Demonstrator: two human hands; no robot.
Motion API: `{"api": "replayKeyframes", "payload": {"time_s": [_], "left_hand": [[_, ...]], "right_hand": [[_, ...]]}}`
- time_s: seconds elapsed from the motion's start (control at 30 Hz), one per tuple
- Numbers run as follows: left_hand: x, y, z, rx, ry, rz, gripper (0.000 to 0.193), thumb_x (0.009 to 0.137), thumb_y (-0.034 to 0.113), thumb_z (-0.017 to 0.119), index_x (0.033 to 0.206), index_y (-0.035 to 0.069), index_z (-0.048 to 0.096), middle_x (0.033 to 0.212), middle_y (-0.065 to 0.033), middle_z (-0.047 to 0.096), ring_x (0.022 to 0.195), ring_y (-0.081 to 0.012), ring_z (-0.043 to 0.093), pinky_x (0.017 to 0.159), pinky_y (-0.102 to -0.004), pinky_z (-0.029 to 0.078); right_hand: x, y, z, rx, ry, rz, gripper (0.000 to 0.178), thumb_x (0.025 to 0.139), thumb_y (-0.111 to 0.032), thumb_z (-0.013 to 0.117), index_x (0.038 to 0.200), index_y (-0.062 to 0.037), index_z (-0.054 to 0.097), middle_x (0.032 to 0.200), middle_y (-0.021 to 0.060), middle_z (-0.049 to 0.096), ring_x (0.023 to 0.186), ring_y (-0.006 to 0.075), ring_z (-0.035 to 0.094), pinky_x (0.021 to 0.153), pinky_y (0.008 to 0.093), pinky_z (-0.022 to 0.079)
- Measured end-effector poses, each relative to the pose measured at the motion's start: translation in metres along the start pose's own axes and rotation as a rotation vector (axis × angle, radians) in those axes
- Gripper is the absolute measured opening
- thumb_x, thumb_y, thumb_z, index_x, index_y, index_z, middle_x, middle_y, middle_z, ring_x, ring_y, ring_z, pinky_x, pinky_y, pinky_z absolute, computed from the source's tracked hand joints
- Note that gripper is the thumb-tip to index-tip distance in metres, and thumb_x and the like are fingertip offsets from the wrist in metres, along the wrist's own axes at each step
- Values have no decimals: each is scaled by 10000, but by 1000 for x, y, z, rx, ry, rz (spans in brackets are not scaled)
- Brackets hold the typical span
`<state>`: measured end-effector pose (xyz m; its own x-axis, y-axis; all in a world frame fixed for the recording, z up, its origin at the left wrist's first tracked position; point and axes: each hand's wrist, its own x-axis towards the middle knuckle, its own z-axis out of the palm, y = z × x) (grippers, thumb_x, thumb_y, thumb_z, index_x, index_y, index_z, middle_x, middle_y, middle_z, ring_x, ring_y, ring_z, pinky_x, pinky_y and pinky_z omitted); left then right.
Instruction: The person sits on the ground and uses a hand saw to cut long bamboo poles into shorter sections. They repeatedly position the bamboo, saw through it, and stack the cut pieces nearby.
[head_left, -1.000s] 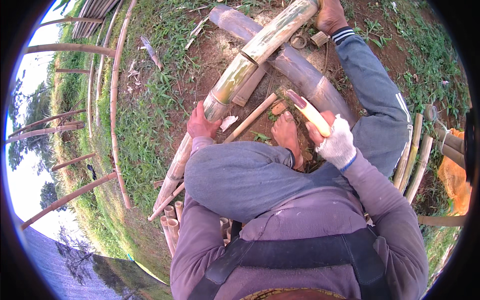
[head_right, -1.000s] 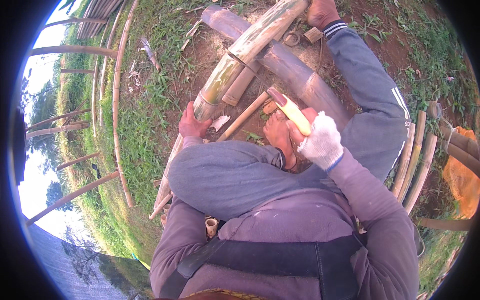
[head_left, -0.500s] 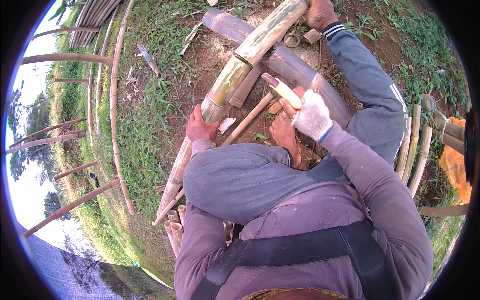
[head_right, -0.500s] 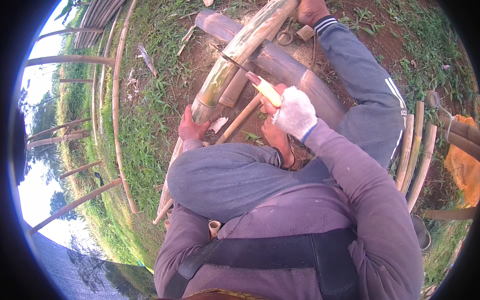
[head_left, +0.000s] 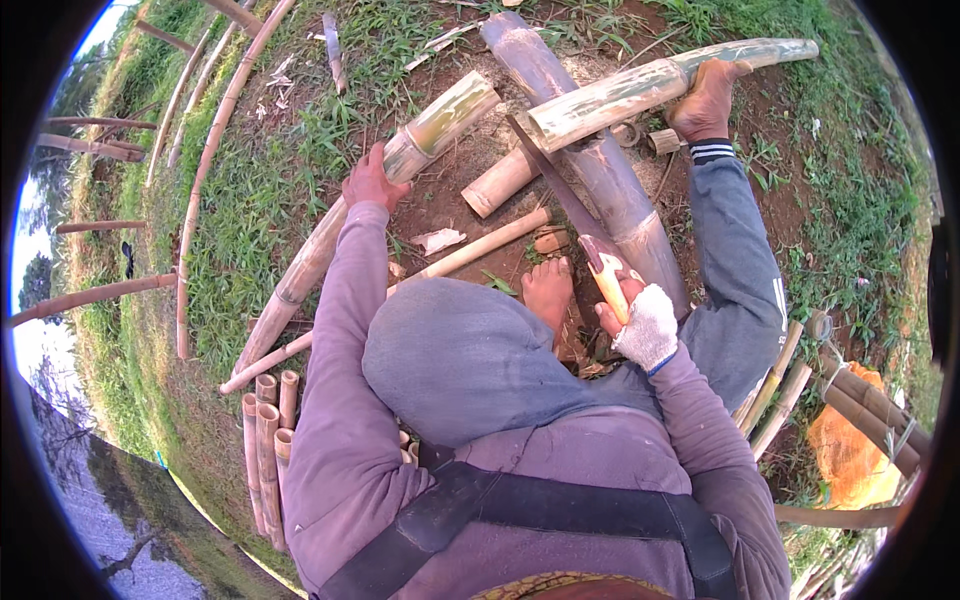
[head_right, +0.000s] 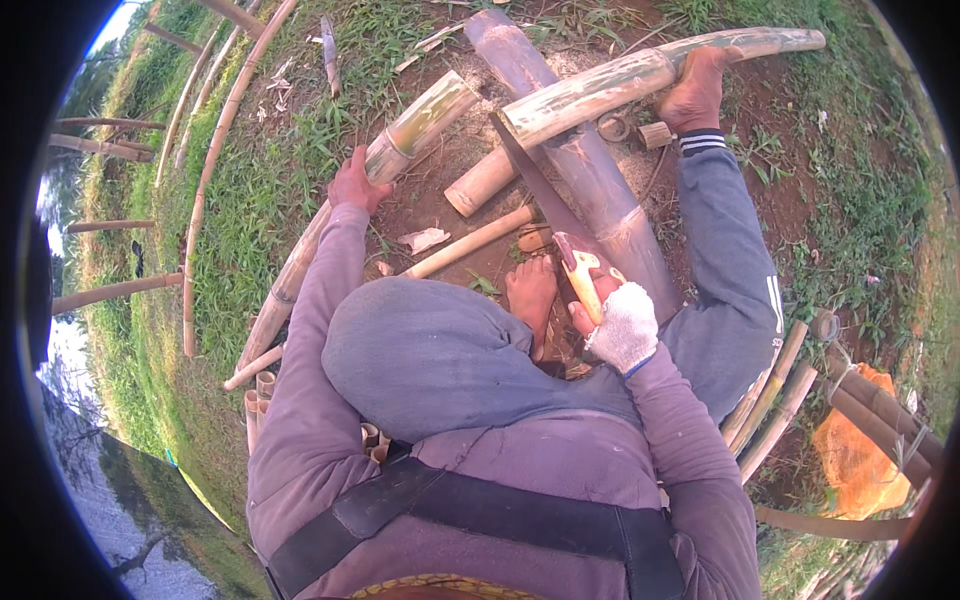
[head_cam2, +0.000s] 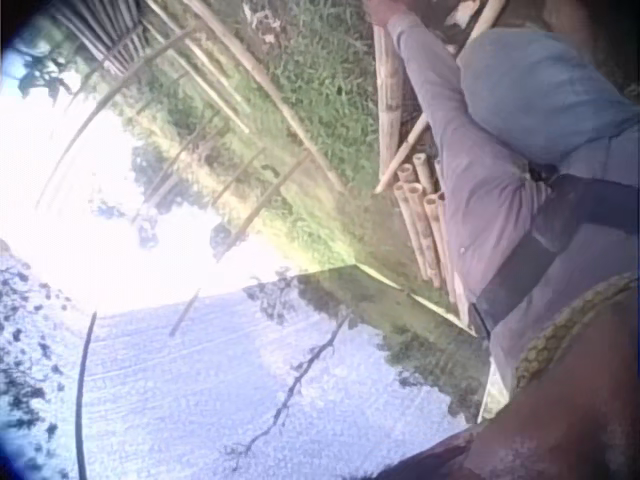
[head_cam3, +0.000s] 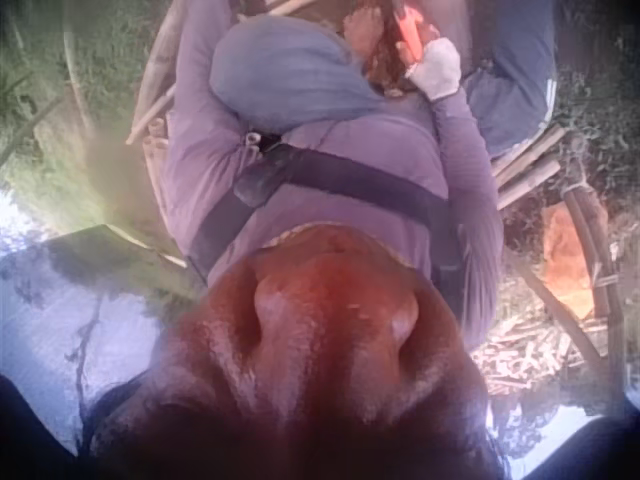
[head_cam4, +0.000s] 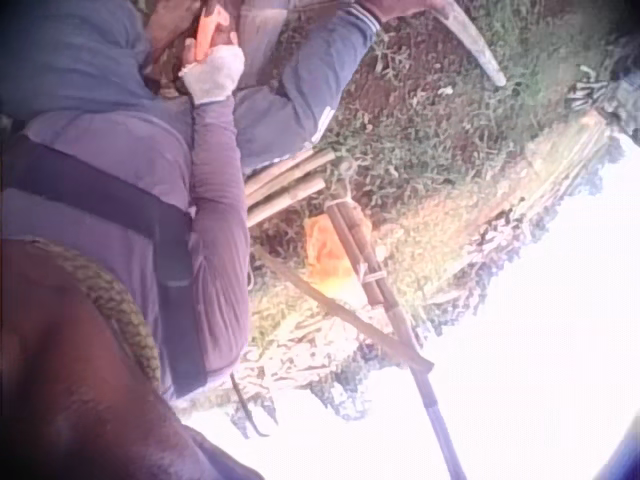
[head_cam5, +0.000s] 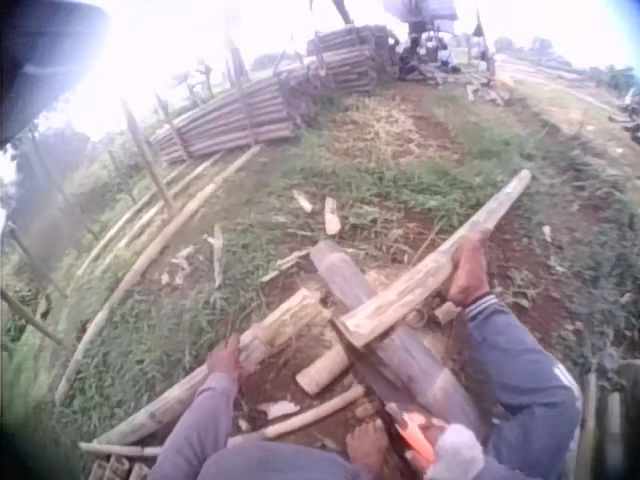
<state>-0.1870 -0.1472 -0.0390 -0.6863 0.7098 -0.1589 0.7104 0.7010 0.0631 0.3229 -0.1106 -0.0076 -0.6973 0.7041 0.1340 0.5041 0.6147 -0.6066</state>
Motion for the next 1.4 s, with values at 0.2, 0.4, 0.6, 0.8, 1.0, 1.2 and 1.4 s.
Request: {"api": "replayKeyframes", "payload": {"time_s": [0.2, 0.4, 0.6, 0.8, 1.0, 1.2, 1.4], "left_hand": [[-17, -8, 57, 118, -62, -176, 1072, 911, 371, 865, 1745, 347, 191, 1770, -72, 332, 1651, -346, 285, 1284, -737, 239], [-35, -5, 54, -60, -8, -141, 972, 917, 401, 856, 1715, 280, 313, 1752, -91, 354, 1645, -361, 284, 1337, -627, 217], [-75, 57, 72, -381, 143, 264, 844, 858, 380, 888, 1587, 200, 501, 1584, -119, 548, 1542, -365, 432, 1289, -543, 311], [-65, 125, 69, -648, 174, 400, 931, 843, 415, 901, 1618, 130, 471, 1472, -225, 627, 1395, -407, 595, 1179, -518, 480], [-51, 160, 67, -808, 239, 432, 845, 901, 432, 849, 1584, 97, 483, 1379, -217, 648, 1332, -415, 622, 1156, -514, 485], [-28, 60, 113, -1294, 461, -898, 935, 850, 582, 881, 1425, -14, 447, 1381, -285, 605, 1298, -423, 619, 1127, -491, 483], [28, -50, 116, -1619, 701, -1596, 1137, 785, 699, 898, 1458, -63, 388, 1462, -303, 571, 1331, -418, 615, 1167, -475, 483]], "right_hand": [[-2, -10, 23, -223, -427, -123, 599, 871, -474, 814, 1181, 19, 677, 952, 205, 746, 895, 386, 746, 855, 523, 571], [-6, -16, 31, -355, -654, -28, 610, 880, -475, 824, 1189, 31, 677, 981, 212, 769, 924, 385, 770, 892, 499, 591], [-10, 1, 43, -367, -737, 2, 607, 883, -473, 827, 1206, 24, 697, 1049, 213, 786, 983, 390, 778, 914, 489, 592], [-5, 19, 43, -358, -843, 79, 607, 895, -456, 824, 1240, 22, 679, 1111, 234, 779, 1043, 403, 773, 923, 510, 596], [-8, 35, 63, -369, -920, 111, 602, 902, -494, 830, 1195, 20, 716, 1107, 243, 778, 1066, 403, 771, 914, 509, 608], [-4, 35, 63, -381, -912, 0, 376, 877, -360, 803, 1072, -40, 779, 1036, 217, 779, 1013, 401, 773, 862, 513, 621], [-35, 115, 93, -246, -701, -255, 352, 806, -184, 756, 1132, -50, 755, 1059, 225, 758, 1049, 437, 734, 943, 527, 590]]}}
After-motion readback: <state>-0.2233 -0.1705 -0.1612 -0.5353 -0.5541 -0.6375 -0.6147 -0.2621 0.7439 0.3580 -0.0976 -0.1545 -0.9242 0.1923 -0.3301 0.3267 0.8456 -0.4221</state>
